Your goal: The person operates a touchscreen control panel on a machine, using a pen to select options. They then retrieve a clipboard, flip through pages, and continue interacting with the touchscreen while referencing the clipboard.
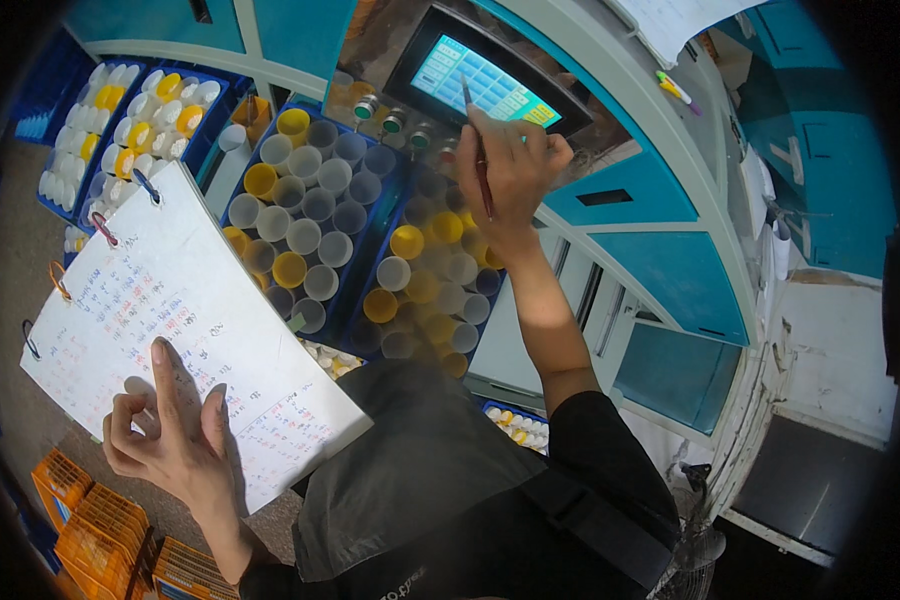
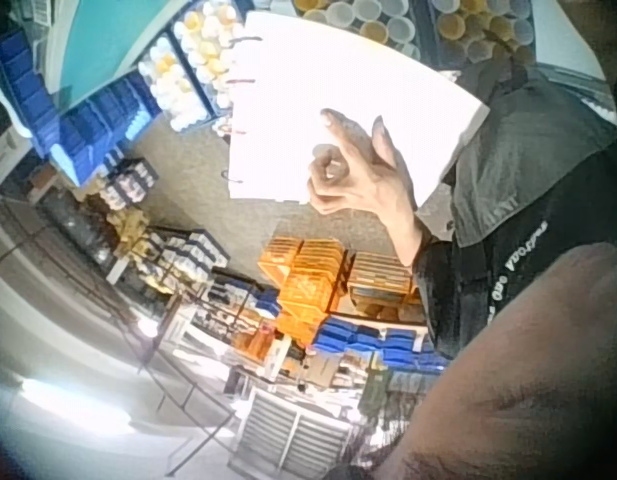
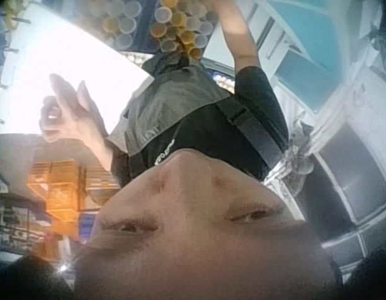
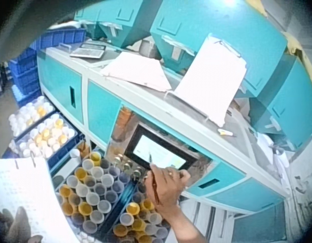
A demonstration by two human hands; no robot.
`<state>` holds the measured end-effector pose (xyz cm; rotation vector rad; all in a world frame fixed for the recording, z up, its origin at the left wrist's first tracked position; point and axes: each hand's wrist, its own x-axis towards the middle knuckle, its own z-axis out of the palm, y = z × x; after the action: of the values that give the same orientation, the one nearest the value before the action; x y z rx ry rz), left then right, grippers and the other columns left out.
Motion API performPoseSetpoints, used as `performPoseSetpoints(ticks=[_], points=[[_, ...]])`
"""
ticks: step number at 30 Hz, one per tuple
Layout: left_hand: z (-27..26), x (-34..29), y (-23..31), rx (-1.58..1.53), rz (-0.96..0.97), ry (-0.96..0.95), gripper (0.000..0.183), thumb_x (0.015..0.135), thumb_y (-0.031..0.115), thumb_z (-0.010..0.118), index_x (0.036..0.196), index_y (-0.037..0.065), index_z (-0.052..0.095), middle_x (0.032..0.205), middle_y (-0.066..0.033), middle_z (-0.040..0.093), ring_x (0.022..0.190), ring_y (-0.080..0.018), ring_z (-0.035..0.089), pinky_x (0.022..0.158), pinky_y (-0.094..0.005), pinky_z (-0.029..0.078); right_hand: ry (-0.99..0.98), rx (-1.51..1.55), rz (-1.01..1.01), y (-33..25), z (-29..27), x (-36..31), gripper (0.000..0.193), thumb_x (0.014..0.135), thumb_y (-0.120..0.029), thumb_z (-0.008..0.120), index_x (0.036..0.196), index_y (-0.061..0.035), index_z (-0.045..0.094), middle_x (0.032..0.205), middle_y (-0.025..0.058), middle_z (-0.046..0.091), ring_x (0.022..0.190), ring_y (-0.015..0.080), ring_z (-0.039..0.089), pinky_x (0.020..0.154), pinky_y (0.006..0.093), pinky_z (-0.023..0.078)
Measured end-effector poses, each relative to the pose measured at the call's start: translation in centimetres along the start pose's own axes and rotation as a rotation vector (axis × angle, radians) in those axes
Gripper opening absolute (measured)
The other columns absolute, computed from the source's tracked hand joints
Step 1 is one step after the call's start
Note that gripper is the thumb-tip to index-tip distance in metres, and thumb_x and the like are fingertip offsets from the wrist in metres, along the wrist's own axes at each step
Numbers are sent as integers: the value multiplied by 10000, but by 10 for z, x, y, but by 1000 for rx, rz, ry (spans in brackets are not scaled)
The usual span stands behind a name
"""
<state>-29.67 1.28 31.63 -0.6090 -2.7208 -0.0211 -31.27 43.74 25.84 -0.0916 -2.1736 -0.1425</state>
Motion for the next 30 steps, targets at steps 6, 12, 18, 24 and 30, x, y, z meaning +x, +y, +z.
performPoseSetpoints(ticks=[6,12,18,24,30], points=[[0,0,2,1,-17,-15,709,894,622,727,1530,333,602,1180,-97,457,1251,-318,335,1137,-560,239,-89,-36,34,1,-10,-4,173,923,-169,727,1063,-90,791,851,-3,713,907,172,610,902,407,291],[1,-1,2,-7,-22,-12,694,904,622,720,1524,328,610,1173,-102,460,1255,-325,340,1142,-564,236,-100,-22,61,4,-12,-14,156,913,-146,731,1048,-99,792,828,-6,700,876,164,600,901,407,296],[2,0,1,3,3,8,695,908,622,719,1525,321,610,1166,-103,461,1254,-324,343,1144,-565,228,-102,18,39,5,-11,-13,157,911,-147,741,1051,-97,790,817,-6,698,859,160,591,891,410,298],[1,1,2,2,-3,-16,696,917,612,717,1538,325,594,1176,-108,455,1254,-323,340,1150,-565,217,-121,-28,58,4,-15,-15,152,901,-119,737,1044,-97,783,823,-11,702,852,156,592,885,402,300],[-1,1,3,-23,-18,-34,678,929,598,711,1542,335,588,1209,-109,434,1256,-330,332,1143,-571,218,-85,-53,73,2,-12,-33,181,847,-148,763,1025,-120,743,796,-16,659,828,167,600,862,406,322]])
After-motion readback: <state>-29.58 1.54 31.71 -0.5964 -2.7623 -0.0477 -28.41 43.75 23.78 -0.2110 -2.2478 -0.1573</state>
